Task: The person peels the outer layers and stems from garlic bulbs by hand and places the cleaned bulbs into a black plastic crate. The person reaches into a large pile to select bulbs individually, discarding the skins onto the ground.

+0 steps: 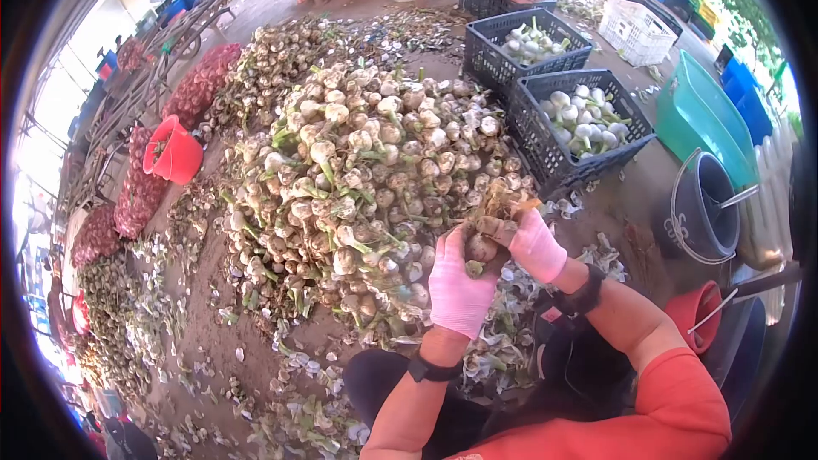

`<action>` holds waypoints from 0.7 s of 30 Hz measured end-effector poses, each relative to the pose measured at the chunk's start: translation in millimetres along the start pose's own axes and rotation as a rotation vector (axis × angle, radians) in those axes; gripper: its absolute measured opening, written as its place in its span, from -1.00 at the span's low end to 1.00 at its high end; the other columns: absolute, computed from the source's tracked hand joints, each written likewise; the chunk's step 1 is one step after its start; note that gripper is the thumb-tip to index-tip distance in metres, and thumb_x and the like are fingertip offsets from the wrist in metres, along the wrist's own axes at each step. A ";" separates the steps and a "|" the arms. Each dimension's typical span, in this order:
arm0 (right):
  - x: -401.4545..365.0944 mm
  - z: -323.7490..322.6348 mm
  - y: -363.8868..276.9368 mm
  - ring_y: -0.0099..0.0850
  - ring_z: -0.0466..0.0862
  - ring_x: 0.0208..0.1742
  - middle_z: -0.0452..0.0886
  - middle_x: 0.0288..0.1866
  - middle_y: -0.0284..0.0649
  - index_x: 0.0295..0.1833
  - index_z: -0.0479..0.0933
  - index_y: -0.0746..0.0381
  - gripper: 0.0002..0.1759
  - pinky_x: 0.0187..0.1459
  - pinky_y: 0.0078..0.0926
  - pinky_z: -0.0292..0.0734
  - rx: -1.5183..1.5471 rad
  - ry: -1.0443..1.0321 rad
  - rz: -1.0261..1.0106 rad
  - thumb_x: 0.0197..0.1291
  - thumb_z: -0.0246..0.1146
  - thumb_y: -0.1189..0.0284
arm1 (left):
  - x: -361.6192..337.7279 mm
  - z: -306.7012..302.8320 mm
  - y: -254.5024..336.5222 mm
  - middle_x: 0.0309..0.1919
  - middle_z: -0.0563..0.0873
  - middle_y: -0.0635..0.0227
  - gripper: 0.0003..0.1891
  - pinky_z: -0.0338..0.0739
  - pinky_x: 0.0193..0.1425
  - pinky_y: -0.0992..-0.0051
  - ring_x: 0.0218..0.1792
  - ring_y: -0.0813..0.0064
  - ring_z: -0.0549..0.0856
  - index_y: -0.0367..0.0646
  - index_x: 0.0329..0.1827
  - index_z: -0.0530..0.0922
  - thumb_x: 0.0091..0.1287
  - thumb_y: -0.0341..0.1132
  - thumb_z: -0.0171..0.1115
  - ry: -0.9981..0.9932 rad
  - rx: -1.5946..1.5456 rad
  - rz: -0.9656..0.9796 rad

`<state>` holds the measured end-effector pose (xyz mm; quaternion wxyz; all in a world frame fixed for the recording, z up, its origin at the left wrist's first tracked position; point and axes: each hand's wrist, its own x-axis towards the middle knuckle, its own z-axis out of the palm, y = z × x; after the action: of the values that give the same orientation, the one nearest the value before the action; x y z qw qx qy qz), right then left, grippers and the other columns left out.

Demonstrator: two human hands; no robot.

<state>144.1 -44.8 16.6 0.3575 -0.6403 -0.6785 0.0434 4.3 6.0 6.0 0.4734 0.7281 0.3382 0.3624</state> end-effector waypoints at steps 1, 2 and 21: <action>-1.6 0.7 -4.0 -0.47 0.63 -0.14 0.66 -0.15 -0.24 -0.06 0.56 0.30 -0.79 -0.10 -0.47 0.54 0.423 0.048 0.278 0.28 0.24 0.42 | -1.7 1.0 2.2 -0.10 0.58 0.20 -0.43 0.55 0.02 0.45 -0.10 0.38 0.64 -0.30 0.08 0.48 -0.06 -0.52 0.48 -0.008 -0.015 -0.005; 0.4 -1.9 -10.1 -0.45 0.63 -0.14 0.67 -0.19 -0.23 -0.05 0.56 0.30 -0.80 -0.09 -0.46 0.53 0.848 0.092 0.553 0.28 0.24 0.43 | -2.8 2.0 3.9 -0.10 0.59 0.21 -0.44 0.56 0.02 0.45 -0.11 0.39 0.65 -0.29 0.08 0.48 -0.05 -0.52 0.48 -0.012 -0.029 -0.011; -23.6 -35.0 7.1 -0.58 0.60 -0.33 0.66 -0.33 -0.35 -0.06 0.55 0.28 -0.80 -0.27 -0.55 0.54 0.762 -0.029 0.512 0.22 0.28 0.49 | 1.0 2.7 3.0 -0.05 0.63 0.27 -0.52 0.55 0.08 0.43 -0.04 0.44 0.63 -0.25 0.22 0.40 0.33 -0.21 0.28 -0.299 -1.003 -0.513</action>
<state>167.2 -78.7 28.7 0.5357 -0.6096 -0.4391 0.3856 7.6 4.6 8.2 0.8757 0.3529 0.2201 0.2453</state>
